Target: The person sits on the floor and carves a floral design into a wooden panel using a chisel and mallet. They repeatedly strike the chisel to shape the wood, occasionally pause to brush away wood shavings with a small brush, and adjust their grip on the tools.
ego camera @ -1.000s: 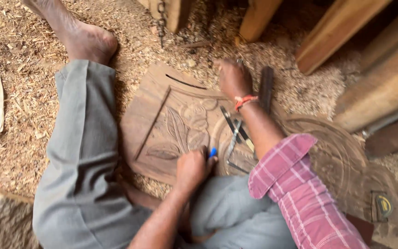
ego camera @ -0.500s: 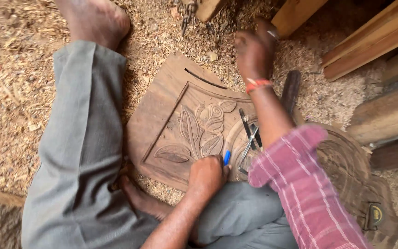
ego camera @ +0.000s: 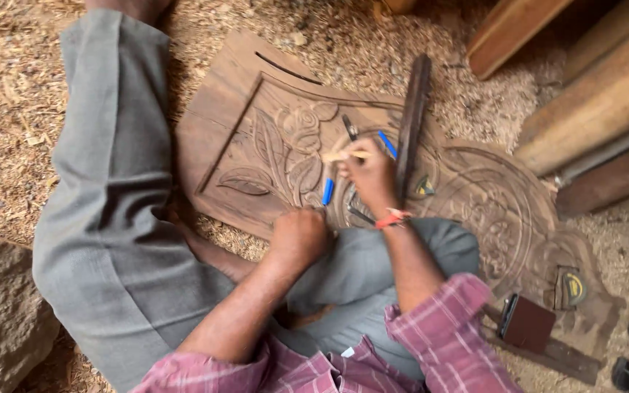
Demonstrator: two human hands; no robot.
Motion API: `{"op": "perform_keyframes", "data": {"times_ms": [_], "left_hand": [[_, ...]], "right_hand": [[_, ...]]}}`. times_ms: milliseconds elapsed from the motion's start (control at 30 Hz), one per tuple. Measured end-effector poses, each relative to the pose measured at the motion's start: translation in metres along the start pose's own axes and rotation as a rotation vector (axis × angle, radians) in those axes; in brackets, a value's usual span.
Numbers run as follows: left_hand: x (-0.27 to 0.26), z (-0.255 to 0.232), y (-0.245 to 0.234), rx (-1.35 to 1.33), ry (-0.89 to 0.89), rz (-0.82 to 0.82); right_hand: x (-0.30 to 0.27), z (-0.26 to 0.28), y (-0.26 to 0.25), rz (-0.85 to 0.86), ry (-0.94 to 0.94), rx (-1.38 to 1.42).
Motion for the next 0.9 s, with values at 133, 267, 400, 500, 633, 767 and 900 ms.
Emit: {"op": "perform_keyframes", "data": {"times_ms": [133, 267, 400, 500, 633, 767, 900], "left_hand": [[-0.03, -0.01, -0.055, -0.026, 0.008, -0.019], [-0.047, 0.006, -0.078, -0.116, -0.162, 0.051], [-0.033, 0.05, -0.083, -0.262, -0.254, -0.049], [-0.017, 0.075, -0.091, -0.218, -0.313, -0.15], [-0.003, 0.096, -0.114, -0.201, -0.448, -0.368], [-0.007, 0.106, -0.13, -0.317, -0.518, -0.484], [-0.004, 0.102, -0.137, -0.384, -0.54, -0.45]], "right_hand": [[-0.016, 0.05, 0.022, 0.036, -0.454, -0.474], [-0.024, 0.08, 0.038, 0.1, -0.61, -0.61], [-0.019, 0.087, 0.035, 0.12, -0.575, -0.58], [-0.02, 0.091, 0.045, 0.159, -0.635, -0.672], [-0.023, 0.098, 0.063, 0.323, -0.507, -0.506], [-0.029, 0.103, 0.073, 0.147, -0.524, -0.701], [-0.04, 0.099, 0.083, 0.251, -0.603, -0.59]]}}
Point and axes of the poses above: each hand's wrist, its own x-axis towards the middle knuckle, its own y-axis out of the palm, z = x × y, the point moved 4 cm from there along x, towards the middle knuckle, and after that the axes turned 10 degrees about -z, right-handed, at the moved point
